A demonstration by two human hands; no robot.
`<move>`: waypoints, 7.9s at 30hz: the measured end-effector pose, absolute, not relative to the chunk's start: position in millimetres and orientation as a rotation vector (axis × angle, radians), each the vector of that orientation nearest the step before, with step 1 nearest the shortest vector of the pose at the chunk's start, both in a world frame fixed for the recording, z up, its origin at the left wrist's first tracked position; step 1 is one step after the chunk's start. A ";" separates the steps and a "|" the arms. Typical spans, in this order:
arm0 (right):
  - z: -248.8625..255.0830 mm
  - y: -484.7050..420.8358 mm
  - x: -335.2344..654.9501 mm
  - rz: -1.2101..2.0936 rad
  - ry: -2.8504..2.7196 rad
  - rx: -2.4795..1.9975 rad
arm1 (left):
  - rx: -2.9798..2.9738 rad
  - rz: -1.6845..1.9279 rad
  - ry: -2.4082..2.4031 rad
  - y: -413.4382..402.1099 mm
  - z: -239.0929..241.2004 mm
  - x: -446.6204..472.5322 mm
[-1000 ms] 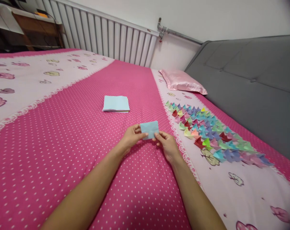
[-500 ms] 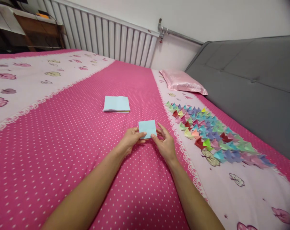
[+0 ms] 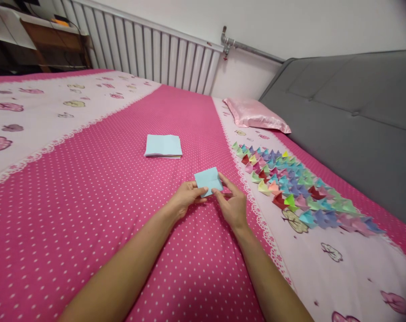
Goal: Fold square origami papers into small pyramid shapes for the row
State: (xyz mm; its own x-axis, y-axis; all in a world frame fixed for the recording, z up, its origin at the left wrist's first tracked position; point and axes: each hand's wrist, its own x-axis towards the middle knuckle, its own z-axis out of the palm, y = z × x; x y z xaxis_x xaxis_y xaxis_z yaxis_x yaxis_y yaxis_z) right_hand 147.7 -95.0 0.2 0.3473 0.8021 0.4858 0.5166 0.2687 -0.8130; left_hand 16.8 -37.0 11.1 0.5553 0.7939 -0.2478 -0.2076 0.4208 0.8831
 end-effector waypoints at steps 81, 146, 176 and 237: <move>0.8 -89.9 155.3 0.577 -1.004 -1.149 | 1.077 0.729 0.574 -40.9 11.7 18.5; 5.5 -95.5 162.3 0.651 -1.149 -1.215 | 1.256 0.915 0.707 -38.7 14.5 16.3; 8.6 -98.3 156.7 0.638 -1.093 -1.150 | 1.716 1.097 0.548 -36.2 10.3 15.2; 10.5 -99.3 159.0 0.310 -1.262 -1.117 | 1.387 1.163 0.531 -34.5 13.1 16.0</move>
State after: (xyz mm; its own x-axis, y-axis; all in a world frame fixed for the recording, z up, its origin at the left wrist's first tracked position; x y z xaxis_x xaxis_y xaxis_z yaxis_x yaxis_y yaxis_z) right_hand 159.0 -99.3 10.5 0.3428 0.7276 0.5942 0.3694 0.4771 -0.7974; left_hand 16.0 -34.5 13.1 0.3979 0.8573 0.3267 -0.3147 -0.2070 0.9264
